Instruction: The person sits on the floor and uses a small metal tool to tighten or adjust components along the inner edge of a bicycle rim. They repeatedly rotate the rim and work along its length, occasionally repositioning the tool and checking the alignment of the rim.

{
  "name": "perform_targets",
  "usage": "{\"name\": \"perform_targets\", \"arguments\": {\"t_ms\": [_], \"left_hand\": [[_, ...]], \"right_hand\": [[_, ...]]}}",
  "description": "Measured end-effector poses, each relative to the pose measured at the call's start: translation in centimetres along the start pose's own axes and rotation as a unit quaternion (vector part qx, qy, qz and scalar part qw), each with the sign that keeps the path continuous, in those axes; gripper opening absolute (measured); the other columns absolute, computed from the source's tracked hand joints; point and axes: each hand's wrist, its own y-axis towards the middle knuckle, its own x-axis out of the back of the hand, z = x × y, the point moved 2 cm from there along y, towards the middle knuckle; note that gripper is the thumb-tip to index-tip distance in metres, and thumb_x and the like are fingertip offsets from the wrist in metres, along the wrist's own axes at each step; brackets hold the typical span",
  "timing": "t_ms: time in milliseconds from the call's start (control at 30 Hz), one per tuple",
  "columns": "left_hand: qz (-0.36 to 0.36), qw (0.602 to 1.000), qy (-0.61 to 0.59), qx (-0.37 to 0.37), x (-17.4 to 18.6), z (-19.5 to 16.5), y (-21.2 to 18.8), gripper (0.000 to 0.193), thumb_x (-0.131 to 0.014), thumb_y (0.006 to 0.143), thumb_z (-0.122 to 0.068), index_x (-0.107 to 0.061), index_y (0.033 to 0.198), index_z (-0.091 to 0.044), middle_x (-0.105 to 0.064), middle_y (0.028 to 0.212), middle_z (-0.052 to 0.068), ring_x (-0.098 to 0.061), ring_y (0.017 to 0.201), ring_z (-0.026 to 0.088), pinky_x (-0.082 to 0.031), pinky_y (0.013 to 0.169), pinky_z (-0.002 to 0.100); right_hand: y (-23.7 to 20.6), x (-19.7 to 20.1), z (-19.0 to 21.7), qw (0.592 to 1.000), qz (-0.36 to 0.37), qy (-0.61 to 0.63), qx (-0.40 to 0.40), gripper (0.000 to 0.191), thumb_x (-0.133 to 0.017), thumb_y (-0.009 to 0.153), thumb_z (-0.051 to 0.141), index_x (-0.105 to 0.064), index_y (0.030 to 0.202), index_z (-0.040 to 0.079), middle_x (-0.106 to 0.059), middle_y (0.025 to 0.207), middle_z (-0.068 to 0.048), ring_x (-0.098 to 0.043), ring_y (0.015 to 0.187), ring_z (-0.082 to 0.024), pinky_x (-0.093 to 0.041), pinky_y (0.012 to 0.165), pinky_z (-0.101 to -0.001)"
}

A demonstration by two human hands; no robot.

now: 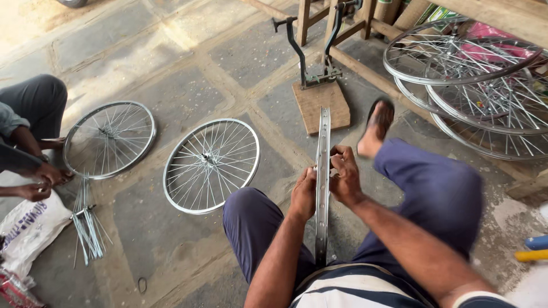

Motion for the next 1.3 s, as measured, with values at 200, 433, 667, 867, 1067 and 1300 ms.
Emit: {"name": "perform_targets", "arguments": {"t_ms": [200,433,667,867,1067,1300], "left_hand": [[0.027,0.998,0.048,-0.031,1.1,1.0,-0.3,0.046,-0.042,0.113,-0.038,-0.053,0.147,-0.009,-0.061,0.105,0.001,-0.055,0.089,0.011,-0.048,0.080,0.029],[-0.005,0.977,0.212,0.017,3.3,-0.1,0.5,0.049,-0.039,0.110,-0.037,-0.054,0.145,-0.005,-0.065,0.128,0.006,-0.061,0.114,0.014,-0.048,0.100,0.031],[-0.110,0.895,0.431,-0.024,4.7,0.7,1.9,0.049,-0.034,0.116,-0.037,-0.065,0.127,-0.001,-0.069,0.113,0.010,-0.063,0.101,0.021,-0.051,0.094,0.032],[-0.059,0.977,0.202,0.017,6.0,1.3,1.0,0.047,-0.041,0.114,-0.036,-0.056,0.142,-0.001,-0.066,0.123,0.007,-0.061,0.110,0.015,-0.048,0.098,0.029],[0.009,0.996,0.079,0.031,7.3,2.1,0.3,0.059,-0.048,0.115,-0.042,-0.045,0.161,-0.005,-0.063,0.128,0.008,-0.057,0.111,0.016,-0.046,0.099,0.034],[0.034,0.971,0.231,-0.050,9.4,2.1,1.4,0.051,-0.037,0.116,-0.042,-0.047,0.154,-0.010,-0.045,0.159,0.007,-0.040,0.150,0.019,-0.032,0.127,0.040]], "right_hand": [[1.2,0.6,1.2,0.995,0.040,0.074,-0.052,0.034,-0.081,0.079,0.011,-0.068,0.109,0.002,-0.057,0.133,-0.017,-0.064,0.119,-0.028,-0.055,0.100,-0.0376],[2.9,2.3,-0.9,0.932,0.322,0.159,-0.040,0.057,-0.079,0.086,0.019,-0.061,0.139,0.009,-0.038,0.157,-0.021,-0.032,0.149,-0.036,-0.037,0.116,-0.0500],[0.7,-2.4,-2.7,0.995,0.063,0.070,0.026,0.041,-0.090,0.073,0.019,-0.070,0.106,0.005,-0.052,0.133,-0.017,-0.048,0.130,-0.032,-0.047,0.109,-0.0410],[1.4,-2.6,-1.4,0.990,-0.020,0.142,0.014,0.049,-0.097,0.077,0.023,-0.061,0.101,0.002,-0.050,0.125,-0.014,-0.054,0.117,-0.025,-0.052,0.098,-0.0387],[3.2,-2.0,-0.8,0.976,0.100,0.193,-0.008,0.037,-0.089,0.083,0.012,-0.069,0.112,0.001,-0.060,0.124,-0.014,-0.066,0.114,-0.025,-0.057,0.093,-0.0368],[4.2,-1.5,-2.9,0.942,0.178,0.284,0.002,0.040,-0.084,0.084,0.011,-0.069,0.120,0.002,-0.064,0.127,-0.014,-0.070,0.113,-0.029,-0.058,0.095,-0.0374]]}}
